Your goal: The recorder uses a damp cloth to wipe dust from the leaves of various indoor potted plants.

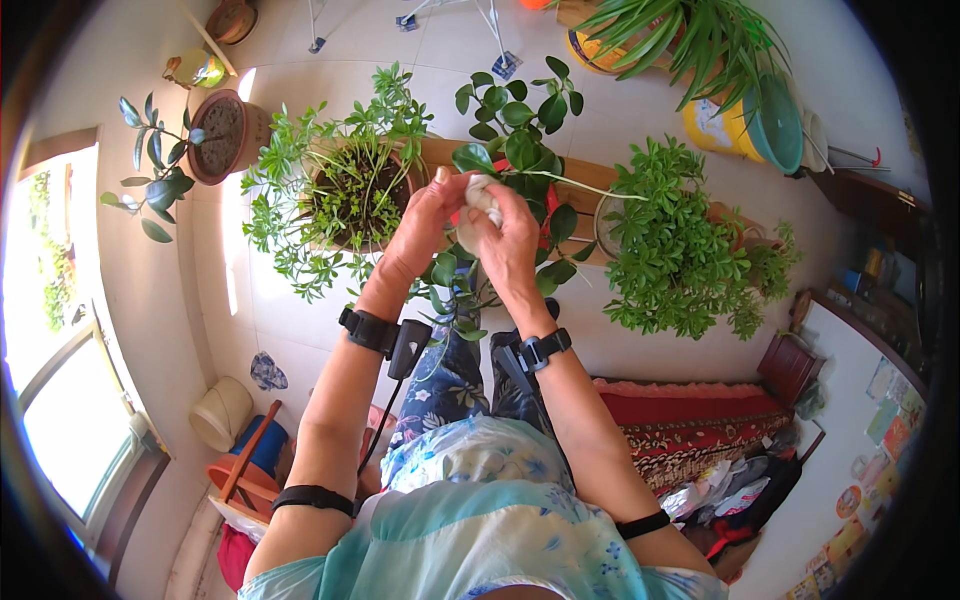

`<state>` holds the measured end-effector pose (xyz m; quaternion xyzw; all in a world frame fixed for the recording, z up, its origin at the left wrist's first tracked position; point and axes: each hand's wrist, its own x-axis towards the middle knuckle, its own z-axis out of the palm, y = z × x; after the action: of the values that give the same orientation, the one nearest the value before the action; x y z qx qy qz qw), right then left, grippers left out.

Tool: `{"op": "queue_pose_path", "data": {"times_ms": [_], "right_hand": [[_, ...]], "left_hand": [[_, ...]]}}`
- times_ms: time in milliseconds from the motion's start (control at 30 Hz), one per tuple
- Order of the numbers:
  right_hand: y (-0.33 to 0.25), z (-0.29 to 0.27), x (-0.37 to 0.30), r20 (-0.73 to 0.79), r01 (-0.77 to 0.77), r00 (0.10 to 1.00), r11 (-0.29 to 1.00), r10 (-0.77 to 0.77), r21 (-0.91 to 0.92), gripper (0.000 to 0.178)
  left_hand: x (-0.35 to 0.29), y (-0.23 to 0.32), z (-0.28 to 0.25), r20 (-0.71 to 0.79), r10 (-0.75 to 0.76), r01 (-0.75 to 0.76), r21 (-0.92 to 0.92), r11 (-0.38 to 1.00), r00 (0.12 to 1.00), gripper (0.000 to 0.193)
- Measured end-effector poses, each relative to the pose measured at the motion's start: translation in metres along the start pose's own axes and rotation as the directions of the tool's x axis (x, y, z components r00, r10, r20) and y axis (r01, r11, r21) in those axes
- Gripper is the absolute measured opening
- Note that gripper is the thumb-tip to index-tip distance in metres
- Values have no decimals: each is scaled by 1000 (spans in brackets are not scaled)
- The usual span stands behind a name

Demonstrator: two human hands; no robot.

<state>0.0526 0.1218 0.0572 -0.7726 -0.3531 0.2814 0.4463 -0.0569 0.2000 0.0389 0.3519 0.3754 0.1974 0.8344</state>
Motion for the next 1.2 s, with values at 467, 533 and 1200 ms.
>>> {"op": "queue_pose_path", "data": {"times_ms": [467,533,1200], "right_hand": [[12,-15,-12,-2,-479,865,825,502,301,24],[15,-7,-6,-15,-480,859,817,511,319,25],[16,-119,-31,-76,-453,879,876,470,167,28]], "left_hand": [[9,-20,-21,-32,-193,189,-90,978,981,78],[3,-27,-14,-85,-245,235,-111,966,966,78],[-34,-40,-7,33,-224,218,130,967,974,53]]}}
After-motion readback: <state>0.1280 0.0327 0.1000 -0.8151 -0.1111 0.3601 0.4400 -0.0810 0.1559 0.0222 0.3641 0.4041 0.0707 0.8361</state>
